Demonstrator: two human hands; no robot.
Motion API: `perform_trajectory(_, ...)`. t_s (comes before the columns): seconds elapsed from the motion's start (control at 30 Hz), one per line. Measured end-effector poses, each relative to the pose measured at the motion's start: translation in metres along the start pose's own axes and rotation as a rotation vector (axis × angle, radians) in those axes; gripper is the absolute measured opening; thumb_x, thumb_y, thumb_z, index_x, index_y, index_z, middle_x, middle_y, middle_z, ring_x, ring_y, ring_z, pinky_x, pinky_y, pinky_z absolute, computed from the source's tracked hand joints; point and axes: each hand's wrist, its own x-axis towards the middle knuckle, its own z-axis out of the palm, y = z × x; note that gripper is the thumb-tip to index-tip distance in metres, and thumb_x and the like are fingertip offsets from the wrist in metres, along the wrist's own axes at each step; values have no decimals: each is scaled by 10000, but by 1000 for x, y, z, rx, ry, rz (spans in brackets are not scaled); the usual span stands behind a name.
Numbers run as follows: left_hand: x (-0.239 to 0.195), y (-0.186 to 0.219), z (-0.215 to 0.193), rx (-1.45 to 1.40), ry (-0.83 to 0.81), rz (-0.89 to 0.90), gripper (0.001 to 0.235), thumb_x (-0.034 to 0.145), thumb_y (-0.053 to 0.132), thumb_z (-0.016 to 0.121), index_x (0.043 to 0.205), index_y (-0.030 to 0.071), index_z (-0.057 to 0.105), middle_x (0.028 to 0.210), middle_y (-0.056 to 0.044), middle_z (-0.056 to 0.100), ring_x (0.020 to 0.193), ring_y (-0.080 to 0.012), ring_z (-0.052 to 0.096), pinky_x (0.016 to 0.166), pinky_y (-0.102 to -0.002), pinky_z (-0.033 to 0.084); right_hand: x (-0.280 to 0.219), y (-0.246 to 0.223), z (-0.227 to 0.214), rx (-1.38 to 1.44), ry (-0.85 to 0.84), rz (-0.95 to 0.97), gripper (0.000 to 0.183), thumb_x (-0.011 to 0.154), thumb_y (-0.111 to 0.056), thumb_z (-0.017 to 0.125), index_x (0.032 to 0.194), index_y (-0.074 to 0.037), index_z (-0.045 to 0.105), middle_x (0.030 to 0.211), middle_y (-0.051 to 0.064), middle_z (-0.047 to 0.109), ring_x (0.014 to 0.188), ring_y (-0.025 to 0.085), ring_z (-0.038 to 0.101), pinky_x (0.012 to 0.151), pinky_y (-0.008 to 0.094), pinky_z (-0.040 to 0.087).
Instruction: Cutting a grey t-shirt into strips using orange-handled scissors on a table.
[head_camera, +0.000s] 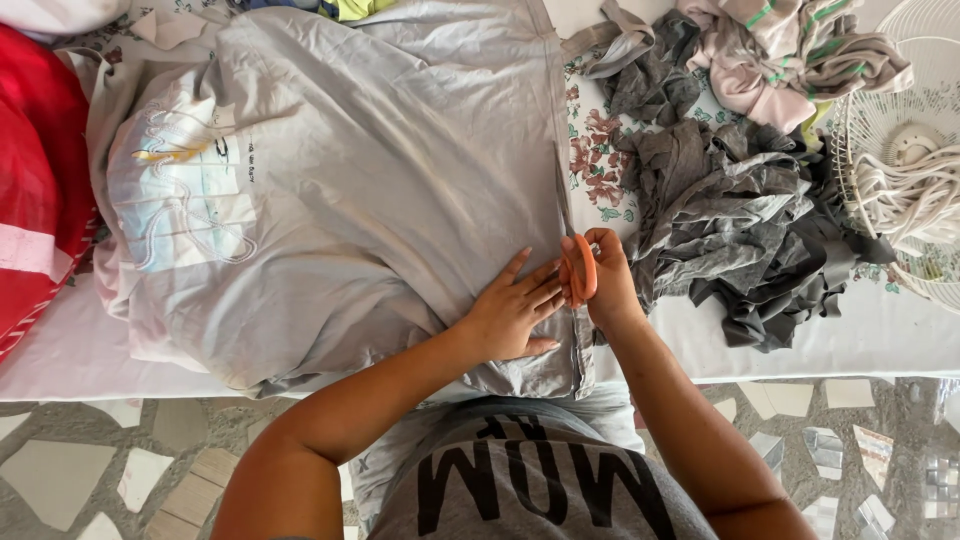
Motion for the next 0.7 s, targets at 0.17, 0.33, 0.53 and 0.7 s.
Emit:
perform_trajectory(0.17,2,1,-5,9,19,0,769,816,648,590,1353,98,603,1436,-98,588,1464,-307,405,1268,-636,162,1,-14,5,-67,6,15,393,978,-209,746,1135,-51,422,565,221,603,335,264,565,247,333,437)
perform_trajectory(0.33,-3,6,1,-11,2,22,811,848,654,561,1444,105,533,1459,-105,574,1463,-311,405,1267,-636,172,13,-9,4,-10,7,-6,394,996,-235,727,1135,-33,418,590,222,611,353,272,589,253,340,449)
perform_trajectory(0.53,-6,10,5,-23,-34,8,862,858,662,537,1510,105,451,1548,-109,490,1509,-304,337,1276,-631,150,19,-2,4,-55,35,-40,396,996,-222,731,1148,-29,420,586,226,595,355,274,580,251,339,445)
perform_trajectory(0.7,-4,10,3,-17,-97,5,887,867,671,520,1546,115,396,1596,-93,426,1530,-297,291,1278,-626,123,29,-7,4,-58,-4,-31,429,997,-243,734,1164,-29,402,596,222,599,366,282,590,262,356,452)
